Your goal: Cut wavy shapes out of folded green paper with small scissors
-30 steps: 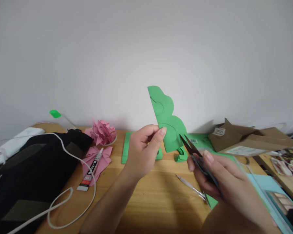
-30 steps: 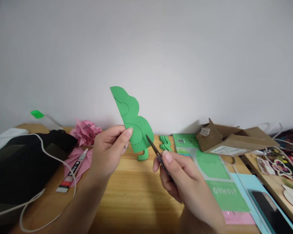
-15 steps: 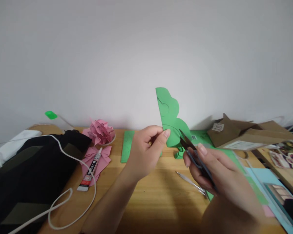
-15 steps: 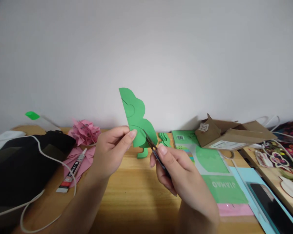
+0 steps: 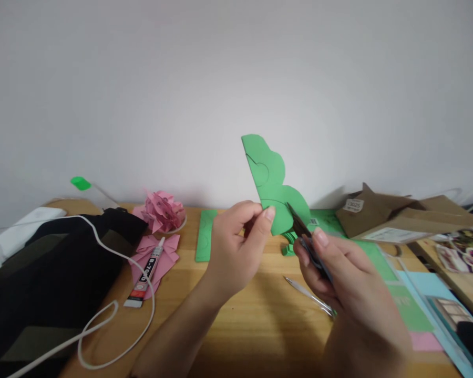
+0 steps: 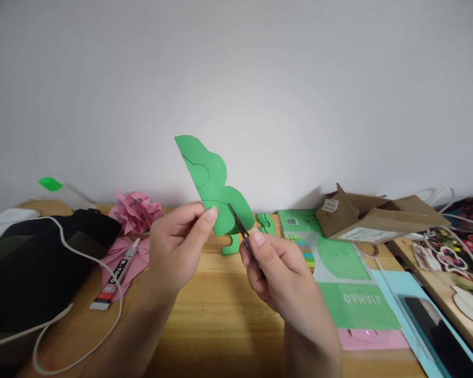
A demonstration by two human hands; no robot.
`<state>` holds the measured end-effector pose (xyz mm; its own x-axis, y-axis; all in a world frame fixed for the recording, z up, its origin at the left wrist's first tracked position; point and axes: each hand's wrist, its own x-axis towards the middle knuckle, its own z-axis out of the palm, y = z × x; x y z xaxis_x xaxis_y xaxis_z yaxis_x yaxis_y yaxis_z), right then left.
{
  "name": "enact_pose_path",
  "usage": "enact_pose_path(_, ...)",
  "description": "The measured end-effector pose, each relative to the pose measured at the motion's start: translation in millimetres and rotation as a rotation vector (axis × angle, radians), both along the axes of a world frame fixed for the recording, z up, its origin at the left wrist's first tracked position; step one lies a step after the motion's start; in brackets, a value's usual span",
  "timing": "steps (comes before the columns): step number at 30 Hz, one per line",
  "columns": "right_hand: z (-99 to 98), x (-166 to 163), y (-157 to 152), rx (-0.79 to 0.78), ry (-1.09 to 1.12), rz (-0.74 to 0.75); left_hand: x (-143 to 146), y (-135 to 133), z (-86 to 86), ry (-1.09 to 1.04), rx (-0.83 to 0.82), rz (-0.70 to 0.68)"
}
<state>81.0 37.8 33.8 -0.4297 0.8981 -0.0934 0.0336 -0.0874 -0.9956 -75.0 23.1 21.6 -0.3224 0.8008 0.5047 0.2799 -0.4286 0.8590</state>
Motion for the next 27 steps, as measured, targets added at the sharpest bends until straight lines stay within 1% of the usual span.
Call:
enact_pose_path(8,-1.9,-2.5,0.3,0.036,-0.003,-0.023,1.9,-0.8,-0.2,-0.023,0.022,0.004)
enact_pose_path(15,-2.8,-1.9,1.2,0.045,0.081,0.042,3.2,-2.0,1.5,-0.067,0.021,-0.020)
enact_pose_path(19,-3.9,-2.4,0.6,0.086,0.070,0.053,5.3,-3.6,3.5,-0.102,0.013,-0.021)
enact_pose_path(23,-4.0,-3.5,-0.1,0.078,0.067,0.032,6.0,-4.6,3.3,-0.133,0.002,-0.031)
enact_pose_path(27,-4.8,-2.2,0.6,0.094,0.071,0.061,5.1,-5.0,3.4,-0.136,0.002,-0.037)
